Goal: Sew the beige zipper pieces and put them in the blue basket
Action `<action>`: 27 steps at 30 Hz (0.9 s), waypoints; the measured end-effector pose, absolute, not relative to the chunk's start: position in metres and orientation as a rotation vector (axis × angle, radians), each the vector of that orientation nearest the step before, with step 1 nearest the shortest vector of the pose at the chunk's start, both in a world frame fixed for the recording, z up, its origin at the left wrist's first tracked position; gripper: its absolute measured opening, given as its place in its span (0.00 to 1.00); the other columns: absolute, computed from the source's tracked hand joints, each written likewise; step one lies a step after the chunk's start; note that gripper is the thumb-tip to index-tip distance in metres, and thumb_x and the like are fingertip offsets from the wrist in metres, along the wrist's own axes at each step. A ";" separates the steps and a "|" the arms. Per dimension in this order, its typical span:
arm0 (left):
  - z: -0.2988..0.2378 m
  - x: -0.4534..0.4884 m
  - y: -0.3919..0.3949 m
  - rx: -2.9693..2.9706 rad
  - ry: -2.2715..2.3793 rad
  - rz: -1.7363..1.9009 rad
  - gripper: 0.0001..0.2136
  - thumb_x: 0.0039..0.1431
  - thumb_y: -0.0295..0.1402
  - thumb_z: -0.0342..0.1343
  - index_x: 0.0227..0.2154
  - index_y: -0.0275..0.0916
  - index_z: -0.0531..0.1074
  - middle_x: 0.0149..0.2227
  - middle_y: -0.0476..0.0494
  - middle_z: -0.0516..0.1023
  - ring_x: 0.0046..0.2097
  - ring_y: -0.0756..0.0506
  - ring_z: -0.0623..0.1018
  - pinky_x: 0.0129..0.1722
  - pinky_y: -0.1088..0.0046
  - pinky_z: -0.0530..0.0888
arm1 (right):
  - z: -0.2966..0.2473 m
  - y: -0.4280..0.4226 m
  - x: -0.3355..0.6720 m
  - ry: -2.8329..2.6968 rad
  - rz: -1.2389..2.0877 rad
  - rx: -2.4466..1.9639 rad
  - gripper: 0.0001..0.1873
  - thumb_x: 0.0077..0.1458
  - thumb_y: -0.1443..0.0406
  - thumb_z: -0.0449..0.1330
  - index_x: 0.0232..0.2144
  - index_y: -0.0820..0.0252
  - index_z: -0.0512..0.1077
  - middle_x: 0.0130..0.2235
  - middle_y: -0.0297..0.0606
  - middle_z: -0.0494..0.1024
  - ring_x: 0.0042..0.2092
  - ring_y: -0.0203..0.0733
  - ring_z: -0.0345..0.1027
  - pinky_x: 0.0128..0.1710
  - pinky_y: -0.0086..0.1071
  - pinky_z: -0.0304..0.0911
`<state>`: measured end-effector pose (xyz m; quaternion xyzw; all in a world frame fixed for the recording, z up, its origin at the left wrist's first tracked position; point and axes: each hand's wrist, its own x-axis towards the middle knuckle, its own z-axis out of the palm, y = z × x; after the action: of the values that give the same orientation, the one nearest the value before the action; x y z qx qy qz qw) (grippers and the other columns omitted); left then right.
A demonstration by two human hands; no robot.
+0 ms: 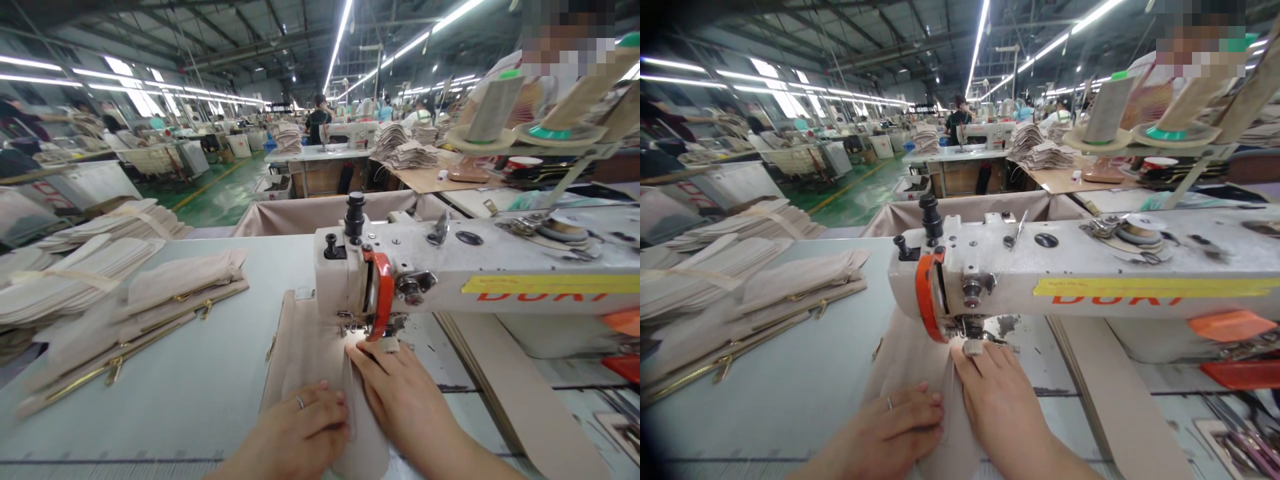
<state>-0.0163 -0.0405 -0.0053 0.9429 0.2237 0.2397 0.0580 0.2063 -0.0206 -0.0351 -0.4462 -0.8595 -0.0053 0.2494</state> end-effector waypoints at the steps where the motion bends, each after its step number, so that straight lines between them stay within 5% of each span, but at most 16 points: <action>1: -0.002 -0.017 -0.039 2.844 0.686 0.668 0.12 0.69 0.27 0.45 0.44 0.37 0.74 0.44 0.43 0.81 0.52 0.48 0.77 0.63 0.70 0.64 | -0.036 -0.021 0.206 -2.340 -0.014 -1.218 0.23 0.62 0.73 0.51 0.58 0.59 0.65 0.52 0.41 0.72 0.49 0.49 0.63 0.50 0.45 0.56; 10: 0.001 -0.010 -0.019 2.747 0.774 0.518 0.14 0.64 0.22 0.45 0.46 0.35 0.73 0.47 0.43 0.79 0.54 0.47 0.75 0.65 0.68 0.62 | -0.036 -0.021 0.206 -2.354 0.021 -1.213 0.22 0.63 0.72 0.51 0.59 0.60 0.63 0.52 0.42 0.71 0.49 0.49 0.63 0.48 0.45 0.56; 27: -0.006 -0.005 0.022 2.705 0.997 0.603 0.10 0.65 0.24 0.49 0.44 0.39 0.74 0.48 0.44 0.77 0.49 0.45 0.76 0.53 0.68 0.74 | -0.034 -0.018 0.205 -2.346 0.017 -1.205 0.23 0.62 0.72 0.53 0.59 0.59 0.63 0.48 0.43 0.72 0.50 0.51 0.63 0.49 0.47 0.59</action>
<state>-0.0047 0.0220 -0.0057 0.9140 0.3370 0.2037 0.0980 0.2053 -0.0185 -0.0335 -0.4425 -0.8614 0.0062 0.2493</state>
